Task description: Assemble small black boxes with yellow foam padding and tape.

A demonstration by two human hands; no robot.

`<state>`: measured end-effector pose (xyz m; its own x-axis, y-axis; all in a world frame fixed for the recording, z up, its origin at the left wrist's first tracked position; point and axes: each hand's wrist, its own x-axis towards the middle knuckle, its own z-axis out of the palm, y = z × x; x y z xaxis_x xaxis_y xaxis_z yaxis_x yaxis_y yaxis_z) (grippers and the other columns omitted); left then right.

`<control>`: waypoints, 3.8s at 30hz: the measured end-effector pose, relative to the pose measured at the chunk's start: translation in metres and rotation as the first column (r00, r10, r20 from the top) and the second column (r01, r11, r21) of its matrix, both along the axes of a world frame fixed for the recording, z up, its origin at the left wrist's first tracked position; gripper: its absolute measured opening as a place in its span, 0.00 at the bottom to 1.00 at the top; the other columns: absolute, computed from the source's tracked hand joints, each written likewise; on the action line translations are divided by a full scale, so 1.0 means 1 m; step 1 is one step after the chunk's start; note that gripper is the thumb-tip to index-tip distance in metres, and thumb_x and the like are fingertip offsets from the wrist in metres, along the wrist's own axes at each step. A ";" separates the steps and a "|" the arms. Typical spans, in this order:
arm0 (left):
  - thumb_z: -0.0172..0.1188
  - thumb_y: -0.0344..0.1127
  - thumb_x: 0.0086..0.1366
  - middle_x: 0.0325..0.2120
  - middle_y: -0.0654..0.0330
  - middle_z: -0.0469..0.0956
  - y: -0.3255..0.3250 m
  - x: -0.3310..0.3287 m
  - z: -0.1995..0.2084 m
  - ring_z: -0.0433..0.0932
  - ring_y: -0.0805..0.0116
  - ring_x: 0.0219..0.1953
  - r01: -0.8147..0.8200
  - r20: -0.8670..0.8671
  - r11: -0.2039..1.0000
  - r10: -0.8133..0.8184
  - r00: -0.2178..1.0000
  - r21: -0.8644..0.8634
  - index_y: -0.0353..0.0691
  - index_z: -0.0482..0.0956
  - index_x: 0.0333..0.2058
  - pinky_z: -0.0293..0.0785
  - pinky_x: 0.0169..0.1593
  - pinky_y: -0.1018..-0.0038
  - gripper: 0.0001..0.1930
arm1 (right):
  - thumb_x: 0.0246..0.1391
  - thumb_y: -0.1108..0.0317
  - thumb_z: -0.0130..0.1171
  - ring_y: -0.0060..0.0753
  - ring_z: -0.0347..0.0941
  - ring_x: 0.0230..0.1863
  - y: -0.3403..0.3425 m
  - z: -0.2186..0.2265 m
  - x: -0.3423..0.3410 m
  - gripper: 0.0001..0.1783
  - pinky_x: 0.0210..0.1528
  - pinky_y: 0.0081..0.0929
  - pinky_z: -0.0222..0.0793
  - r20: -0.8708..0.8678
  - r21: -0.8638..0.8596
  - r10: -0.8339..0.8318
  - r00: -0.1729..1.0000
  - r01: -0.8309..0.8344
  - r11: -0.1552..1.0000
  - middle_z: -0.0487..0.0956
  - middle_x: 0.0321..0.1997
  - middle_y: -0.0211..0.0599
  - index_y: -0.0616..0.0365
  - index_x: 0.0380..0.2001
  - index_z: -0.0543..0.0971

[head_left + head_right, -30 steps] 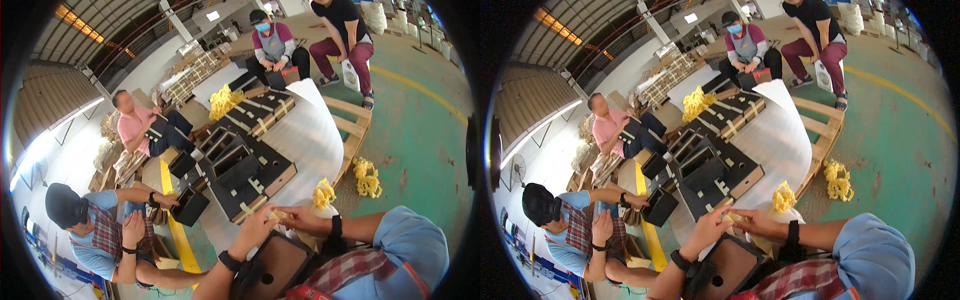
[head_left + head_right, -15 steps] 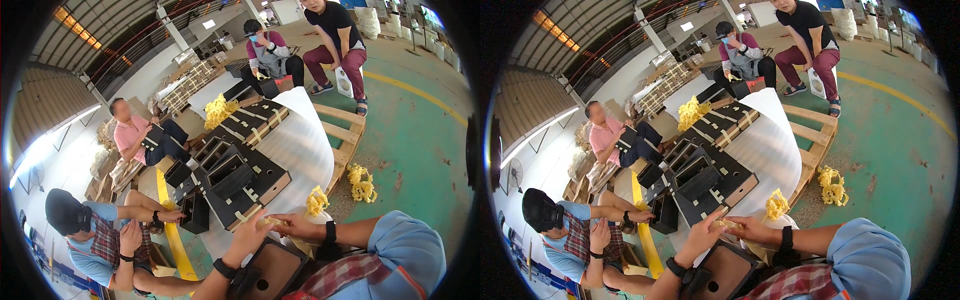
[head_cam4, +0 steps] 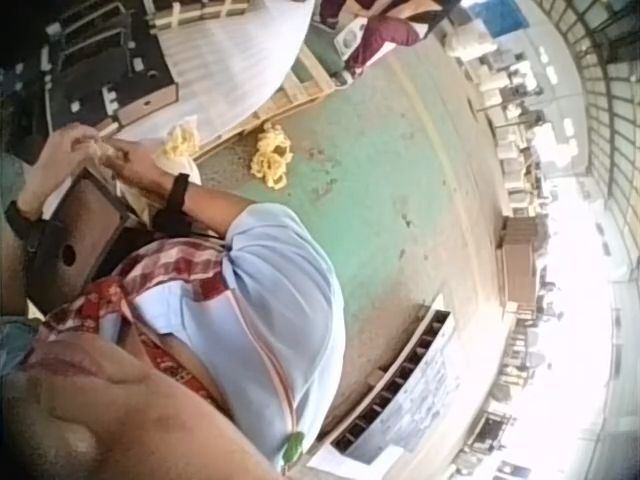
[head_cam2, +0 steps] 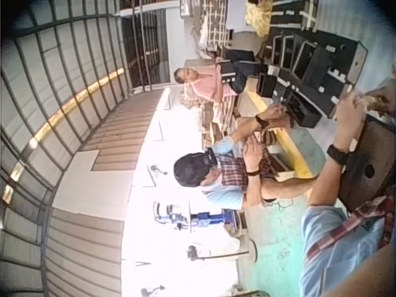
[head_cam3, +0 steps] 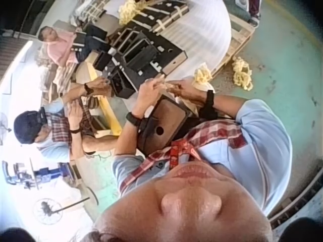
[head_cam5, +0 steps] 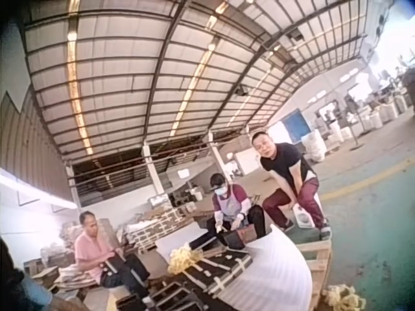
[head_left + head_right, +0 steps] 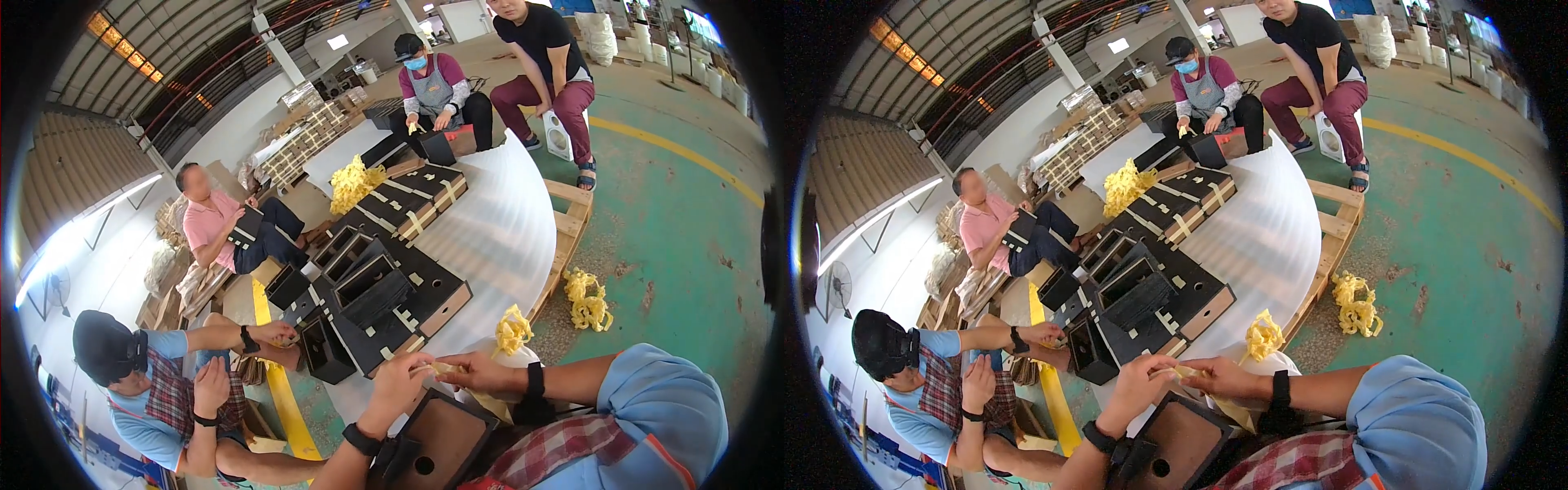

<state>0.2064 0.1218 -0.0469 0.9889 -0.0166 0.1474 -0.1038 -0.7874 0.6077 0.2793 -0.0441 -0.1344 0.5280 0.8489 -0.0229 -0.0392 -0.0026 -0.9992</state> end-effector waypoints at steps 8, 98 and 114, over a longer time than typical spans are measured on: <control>0.59 0.33 0.55 0.27 0.54 0.78 -0.005 0.000 0.005 0.76 0.68 0.27 -0.021 -0.099 0.993 0.009 0.995 -0.117 0.38 0.78 0.37 0.71 0.33 0.76 0.11 | 0.55 0.55 0.54 0.15 0.68 0.24 0.002 -0.003 0.002 0.26 0.28 0.17 0.66 0.081 0.048 -0.006 0.997 0.002 0.999 0.75 0.28 0.25 0.52 0.55 0.67; 0.56 0.25 0.57 0.28 0.63 0.73 -0.014 0.002 0.018 0.73 0.76 0.31 0.007 0.107 0.962 0.023 0.994 -0.271 0.36 0.79 0.35 0.69 0.35 0.81 0.08 | 0.50 0.51 0.59 0.25 0.74 0.30 -0.008 0.041 0.012 0.29 0.32 0.21 0.69 0.203 0.016 0.045 0.978 -0.050 0.999 0.76 0.33 0.38 0.62 0.47 0.69; 0.57 0.22 0.57 0.35 0.60 0.76 -0.023 -0.004 0.028 0.76 0.75 0.36 0.093 0.016 0.749 -0.109 0.994 -0.656 0.33 0.74 0.41 0.72 0.41 0.81 0.12 | 0.54 0.59 0.55 0.15 0.68 0.24 -0.021 0.068 0.017 0.19 0.27 0.16 0.66 0.136 0.191 0.026 0.990 -0.052 0.980 0.75 0.31 0.28 0.56 0.47 0.72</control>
<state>0.2026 0.0991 -0.0192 0.9901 -0.0240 0.1382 -0.1402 -0.1808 0.9735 0.2964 -0.0649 -0.0660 0.4814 0.8506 0.2115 0.0891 0.1926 -0.9772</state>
